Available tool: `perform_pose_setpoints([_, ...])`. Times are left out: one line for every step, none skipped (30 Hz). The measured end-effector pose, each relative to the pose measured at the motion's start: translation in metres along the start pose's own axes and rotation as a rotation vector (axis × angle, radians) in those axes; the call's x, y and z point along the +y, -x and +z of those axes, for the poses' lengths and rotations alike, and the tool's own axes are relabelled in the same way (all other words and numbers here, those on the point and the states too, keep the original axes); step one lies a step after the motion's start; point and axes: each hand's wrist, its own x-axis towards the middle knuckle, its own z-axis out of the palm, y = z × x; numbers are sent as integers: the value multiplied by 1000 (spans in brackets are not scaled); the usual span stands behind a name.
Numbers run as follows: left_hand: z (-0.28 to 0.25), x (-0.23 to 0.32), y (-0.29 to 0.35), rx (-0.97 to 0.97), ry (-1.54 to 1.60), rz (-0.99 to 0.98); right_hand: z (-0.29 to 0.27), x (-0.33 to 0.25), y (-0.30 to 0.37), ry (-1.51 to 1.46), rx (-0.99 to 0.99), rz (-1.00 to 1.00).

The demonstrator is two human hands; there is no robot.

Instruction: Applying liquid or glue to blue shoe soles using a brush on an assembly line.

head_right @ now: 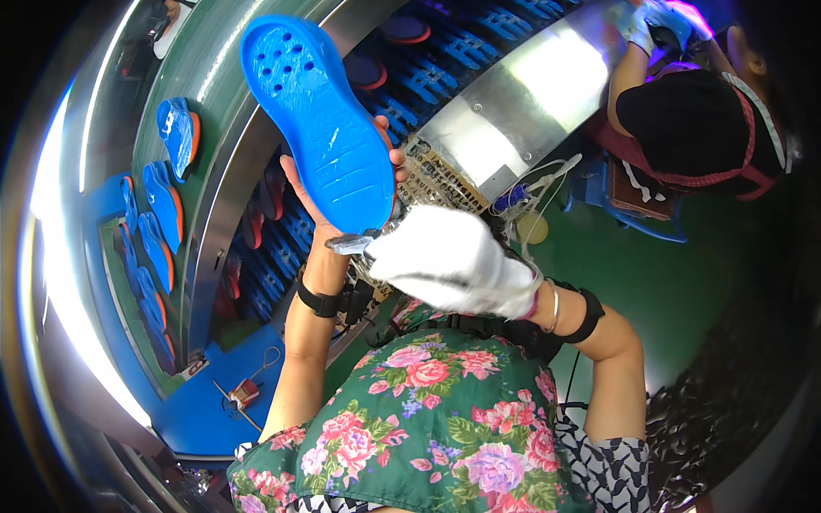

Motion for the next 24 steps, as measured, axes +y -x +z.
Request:
perform_pose_setpoints([2,-1,1,5,2,6,-5,2,-3,-61,29,63])
perform_pose_setpoints([12,-4,-5,131,-81,44,-5,10,-2,-162,120,159])
perform_pose_setpoints([18,-6,-8,257,-163,80,-6,13,-1,-39,156,144])
perform_pose_setpoints([17,-4,-10,210,-134,65,-6,10,0,64,117,43])
perform_pose_setpoints([14,-2,-9,211,-133,67,-5,8,-2,166,75,-63])
perform_pose_setpoints([10,0,-7,157,-50,56,0,9,5,128,3,-84])
perform_pose_setpoints([8,1,-7,104,34,44,1,2,9,85,-33,-13])
perform_pose_setpoints([8,2,-7,108,33,51,-1,0,9,-57,-40,65])
perform_pose_setpoints([9,4,-7,101,12,61,-3,-2,7,-199,-47,144])
perform_pose_setpoints([11,5,-7,95,-9,72,-6,-2,5,-258,-18,207])
perform_pose_setpoints([13,3,-7,96,-5,72,-9,0,3,-310,16,273])
perform_pose_setpoints([15,1,-6,131,-62,47,-10,3,3,-383,108,330])
perform_pose_setpoints([16,0,-6,165,-118,22,-9,6,1,-304,198,283])
perform_pose_setpoints([19,0,-6,166,-117,26,-12,7,-3,-145,167,197])
perform_pose_setpoints([22,1,-5,205,-172,1,-14,8,-4,12,135,109])
perform_pose_setpoints([23,1,-4,245,-226,-24,-13,6,-3,91,79,30])
perform_pose_setpoints([22,2,-4,245,-226,-17,-13,5,-3,170,21,-52])
perform_pose_setpoints([19,4,-6,194,-124,-47,-10,7,4,236,-47,-162])
perform_pose_setpoints([17,6,-8,143,-22,-76,-7,6,10,200,-82,-160])
perform_pose_setpoints([16,7,-9,143,-24,-69,-2,3,15,192,-107,-134])
perform_pose_setpoints([15,8,-9,109,-60,-81,2,-1,18,183,-131,-107])
perform_pose_setpoints([15,8,-10,75,-95,-93,0,-5,19,91,-121,-63])
perform_pose_setpoints([17,8,-8,79,-98,-85,-4,-5,15,83,-125,-66])
perform_pose_setpoints([19,7,-8,97,-149,-81,-9,-3,11,-33,-108,-5])
